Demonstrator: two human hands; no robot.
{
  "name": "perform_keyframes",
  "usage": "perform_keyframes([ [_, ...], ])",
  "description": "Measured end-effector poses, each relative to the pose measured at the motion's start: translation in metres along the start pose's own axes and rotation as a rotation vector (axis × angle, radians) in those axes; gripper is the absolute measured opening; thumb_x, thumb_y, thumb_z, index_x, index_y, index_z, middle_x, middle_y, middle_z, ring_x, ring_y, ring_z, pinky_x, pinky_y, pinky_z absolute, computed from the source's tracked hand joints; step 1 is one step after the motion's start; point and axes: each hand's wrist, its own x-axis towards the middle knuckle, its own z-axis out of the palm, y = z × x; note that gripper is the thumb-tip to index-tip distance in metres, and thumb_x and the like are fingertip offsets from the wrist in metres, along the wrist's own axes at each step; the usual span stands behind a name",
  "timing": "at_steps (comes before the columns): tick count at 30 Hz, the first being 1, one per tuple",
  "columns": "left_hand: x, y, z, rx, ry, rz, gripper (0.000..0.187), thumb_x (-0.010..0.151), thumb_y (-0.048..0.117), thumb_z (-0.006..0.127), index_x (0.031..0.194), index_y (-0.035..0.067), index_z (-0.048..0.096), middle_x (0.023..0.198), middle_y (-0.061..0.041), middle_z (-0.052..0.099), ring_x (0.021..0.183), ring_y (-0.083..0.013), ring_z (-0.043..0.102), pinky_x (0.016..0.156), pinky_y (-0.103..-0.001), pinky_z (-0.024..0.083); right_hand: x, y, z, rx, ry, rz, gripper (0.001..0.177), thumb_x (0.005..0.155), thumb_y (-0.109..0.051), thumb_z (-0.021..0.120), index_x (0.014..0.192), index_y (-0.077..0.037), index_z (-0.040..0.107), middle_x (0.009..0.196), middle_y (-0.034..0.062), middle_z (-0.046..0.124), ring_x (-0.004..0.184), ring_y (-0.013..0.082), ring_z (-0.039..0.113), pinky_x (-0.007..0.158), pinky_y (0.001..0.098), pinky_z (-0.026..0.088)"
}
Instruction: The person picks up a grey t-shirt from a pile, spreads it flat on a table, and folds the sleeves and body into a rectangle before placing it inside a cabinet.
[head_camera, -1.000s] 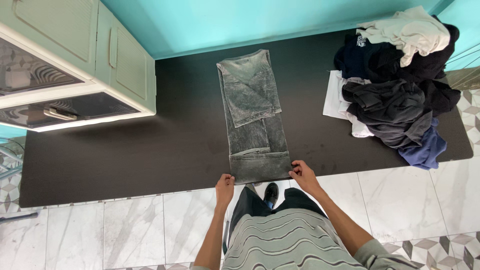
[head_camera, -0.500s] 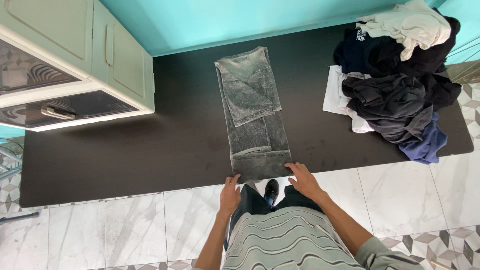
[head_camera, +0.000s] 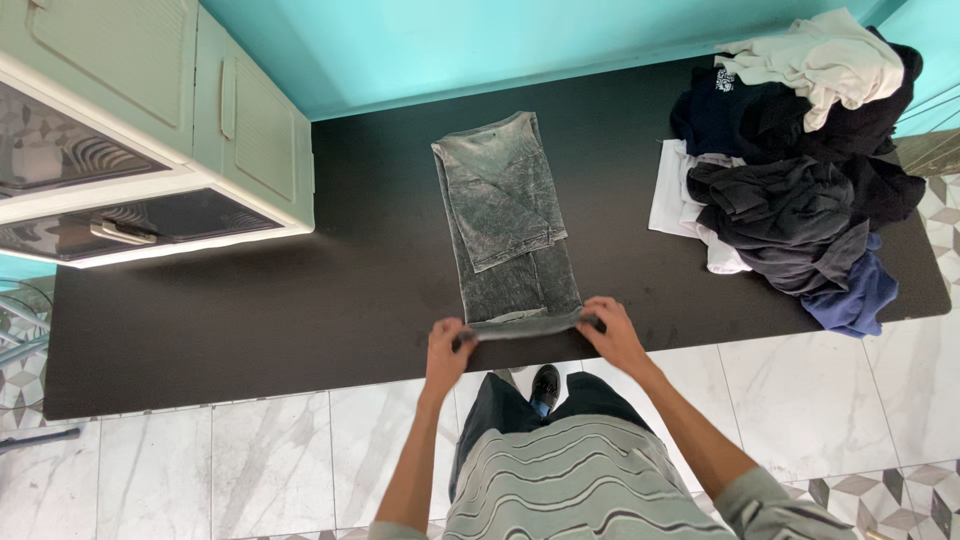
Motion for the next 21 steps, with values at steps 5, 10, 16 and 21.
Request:
perform_keyframes([
  [5,0.036,-0.023,0.016,-0.245,-0.188,-0.606,0.034,0.1,0.032,0.076,0.102,0.0,0.065,0.09,-0.014,0.061,0.081,-0.0222,0.056,0.079,-0.037,0.049,0.043,0.003,0.006,0.141,-0.091,0.42,0.038,0.099,-0.033,0.072,0.116,0.0,0.065,0.105,0.0202,0.071,0.096,0.0281,0.066,0.088,0.0403,0.053],
  [10,0.032,-0.037,0.019,-0.174,-0.311,-0.384,0.037,0.083,0.025,0.079,0.104,0.002,0.06,0.092,-0.009,0.07,0.084,-0.0197,0.065,0.076,-0.035,0.052,0.049,0.035,0.009,0.055,-0.257,0.383,0.046,0.083,-0.028,0.079,0.117,-0.001,0.063,0.099,0.0104,0.07,0.088,0.0192,0.065,0.081,0.034,0.051],
  [16,0.046,-0.015,0.008,-0.011,-0.387,-0.527,0.028,0.103,0.028,0.058,0.119,0.006,0.053,0.089,-0.018,0.068,0.081,-0.0283,0.065,0.078,-0.04,0.052,0.054,0.044,0.005,0.167,-0.263,0.296,0.03,0.096,-0.026,0.07,0.096,0.002,0.061,0.083,0.0097,0.061,0.078,0.0172,0.057,0.074,0.0343,0.049],
  [21,0.085,-0.014,0.015,-0.166,-0.042,-0.396,0.034,0.1,0.03,0.065,0.119,0.003,0.057,0.089,-0.01,0.067,0.081,-0.0206,0.066,0.074,-0.039,0.051,0.089,0.024,0.003,0.223,-0.137,0.309,0.032,0.097,-0.027,0.067,0.11,0.001,0.059,0.085,0.0052,0.064,0.079,0.0138,0.058,0.074,0.0312,0.049],
])
